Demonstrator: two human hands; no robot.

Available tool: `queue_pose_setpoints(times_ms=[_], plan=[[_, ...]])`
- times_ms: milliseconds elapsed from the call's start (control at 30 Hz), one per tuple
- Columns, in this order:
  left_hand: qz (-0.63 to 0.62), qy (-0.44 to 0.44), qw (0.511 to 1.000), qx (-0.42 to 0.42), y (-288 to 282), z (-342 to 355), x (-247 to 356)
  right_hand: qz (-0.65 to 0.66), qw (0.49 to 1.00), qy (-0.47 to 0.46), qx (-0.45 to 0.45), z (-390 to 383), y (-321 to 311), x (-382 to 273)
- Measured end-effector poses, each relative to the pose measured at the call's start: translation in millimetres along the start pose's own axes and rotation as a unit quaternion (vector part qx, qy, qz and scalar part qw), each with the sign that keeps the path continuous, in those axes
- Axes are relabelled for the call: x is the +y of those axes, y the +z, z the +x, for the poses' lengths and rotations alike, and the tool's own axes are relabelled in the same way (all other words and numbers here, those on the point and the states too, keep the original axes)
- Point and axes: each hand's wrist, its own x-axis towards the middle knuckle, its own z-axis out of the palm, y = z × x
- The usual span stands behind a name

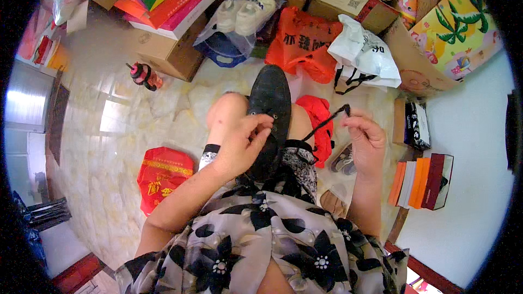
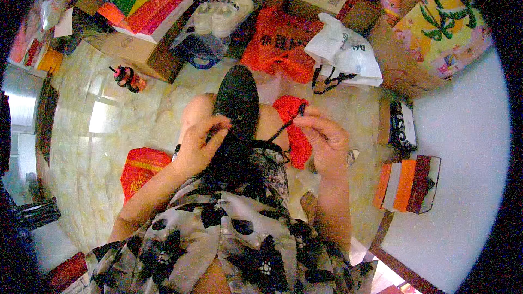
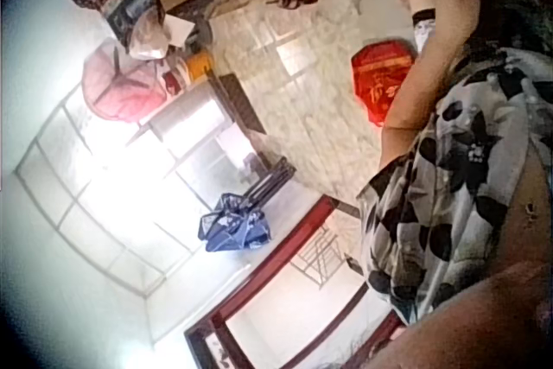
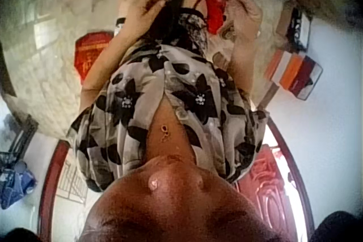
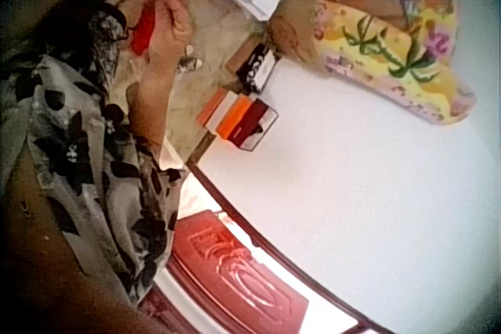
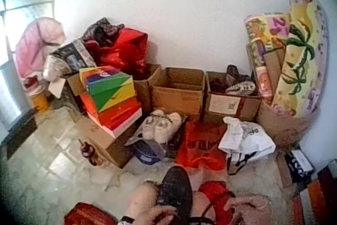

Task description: The person sits on the floor and cleans a black shoe using a red cloth. They wipe the shoe's surface, untie and re-tie the laces, and then place the shoe into a clear plastic bag.

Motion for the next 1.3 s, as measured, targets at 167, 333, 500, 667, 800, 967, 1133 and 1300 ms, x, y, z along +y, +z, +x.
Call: queue_pose_setpoints(times_ms=[167, 333, 500, 667, 800, 967, 1133, 1300], plan=[[0.26, 0.154, 0.953, 0.031, -13, 22, 17, 0.173, 0.98, 0.095, 0.017, -2, 24, 12], [0.251, 0.098, 0.963, -0.003, 9, 22, -21, 0.18, 0.93, 0.302, -0.108, -6, 50, 9], [0.217, 0.037, 0.975, 0.036, 10, 30, -21, 0.076, 0.949, 0.286, -0.104, -8, 66, 45], [0.184, 0.018, 0.98, 0.08, 15, 34, -26, -0.092, 0.963, 0.188, -0.17, -5, 70, 68], [0.234, 0.048, 0.968, 0.071, 15, 37, -27, -0.187, 0.971, 0.083, -0.122, -4, 77, 84], [0.218, 0.081, 0.969, 0.082, 19, 40, -47, -0.103, 0.97, 0.204, -0.086, -5, 88, 85], [0.199, 0.044, 0.976, 0.074, 22, 38, -51, -0.147, 0.976, 0.129, -0.096, -4, 90, 84], [0.192, 0.027, 0.978, 0.072, 24, 38, -56, -0.152, 0.97, 0.155, -0.107, 0, 88, 73]])
